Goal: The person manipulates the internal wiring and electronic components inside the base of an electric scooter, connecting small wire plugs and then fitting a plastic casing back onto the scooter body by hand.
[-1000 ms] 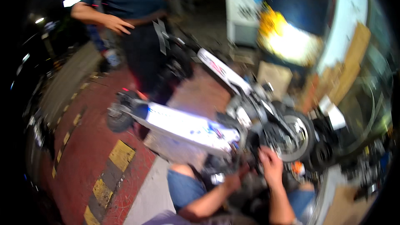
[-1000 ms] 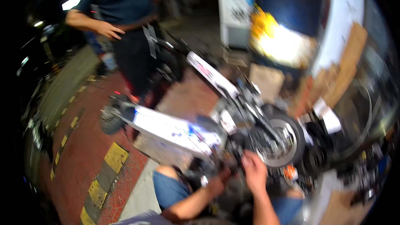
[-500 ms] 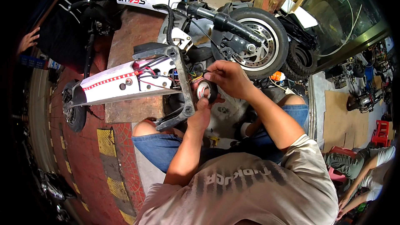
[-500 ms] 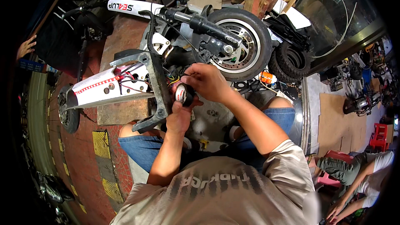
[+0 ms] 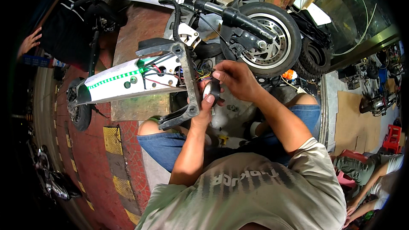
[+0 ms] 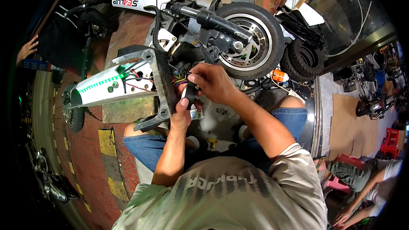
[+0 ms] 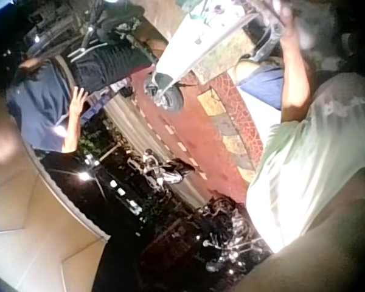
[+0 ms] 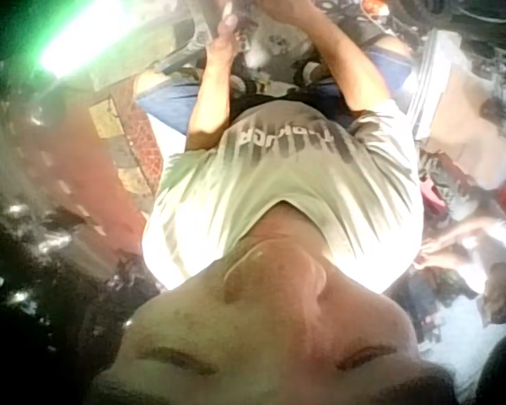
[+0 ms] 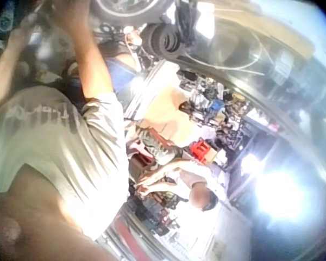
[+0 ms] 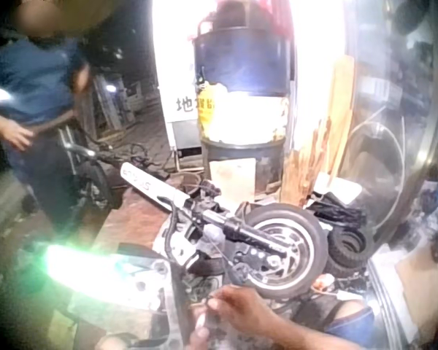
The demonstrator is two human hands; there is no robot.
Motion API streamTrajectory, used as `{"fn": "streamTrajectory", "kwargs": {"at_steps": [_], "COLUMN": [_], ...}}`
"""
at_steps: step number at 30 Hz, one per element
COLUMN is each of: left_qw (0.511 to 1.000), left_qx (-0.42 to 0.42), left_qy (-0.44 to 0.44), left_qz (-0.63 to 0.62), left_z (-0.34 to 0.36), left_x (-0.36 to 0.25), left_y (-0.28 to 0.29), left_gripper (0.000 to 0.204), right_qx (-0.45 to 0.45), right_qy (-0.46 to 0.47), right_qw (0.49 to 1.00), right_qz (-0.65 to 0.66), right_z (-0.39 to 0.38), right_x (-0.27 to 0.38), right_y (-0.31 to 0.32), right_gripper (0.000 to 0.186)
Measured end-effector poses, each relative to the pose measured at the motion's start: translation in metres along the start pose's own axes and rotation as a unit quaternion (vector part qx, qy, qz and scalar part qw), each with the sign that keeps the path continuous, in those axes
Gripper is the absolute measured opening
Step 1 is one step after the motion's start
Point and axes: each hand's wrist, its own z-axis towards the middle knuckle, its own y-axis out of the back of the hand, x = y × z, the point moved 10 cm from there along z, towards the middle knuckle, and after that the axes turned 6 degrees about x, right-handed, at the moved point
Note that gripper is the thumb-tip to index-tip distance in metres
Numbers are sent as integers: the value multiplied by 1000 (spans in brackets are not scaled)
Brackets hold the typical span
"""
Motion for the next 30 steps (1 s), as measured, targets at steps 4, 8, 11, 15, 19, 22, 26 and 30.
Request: {"fn": "streamTrajectory", "kwargs": {"at_steps": [4, 8, 11, 15, 19, 22, 26, 30], "left_qw": [1000, 999, 998, 997, 995, 994, 988, 979], "left_qx": [-4, -27, -40, -52, -69, -77, -95, -122], "left_qy": [10, -6, -28, -24, -20, -26, -44, -83], "left_qz": [-4, 21, 42, 51, 71, 77, 114, 140], "left_z": [-1, -3, -4, -7, -7, -7, -6, 0], "left_x": [10, 13, 14, 18, 21, 25, 32, 28], "left_y": [7, 15, 22, 31, 35, 39, 44, 33], "left_gripper": [70, 69, 69, 69, 64, 56, 45, 41], "right_qx": [24, 61, 48, 71, 92, 78, 33, -27], "right_qy": [10, 18, 32, 17, -23, -53, -21, 10], "right_qw": [999, 997, 997, 996, 994, 995, 998, 1000], "right_qz": [25, 53, 47, 55, 48, 40, 46, 3], "right_z": [2, 4, 5, 7, 7, 6, 7, 4], "right_x": [-8, -9, -9, -15, -27, -28, -28, -26], "right_y": [1, -3, -4, -9, -13, -14, -11, -4], "right_gripper": [22, 22, 22, 25, 30, 31, 35, 35]}}
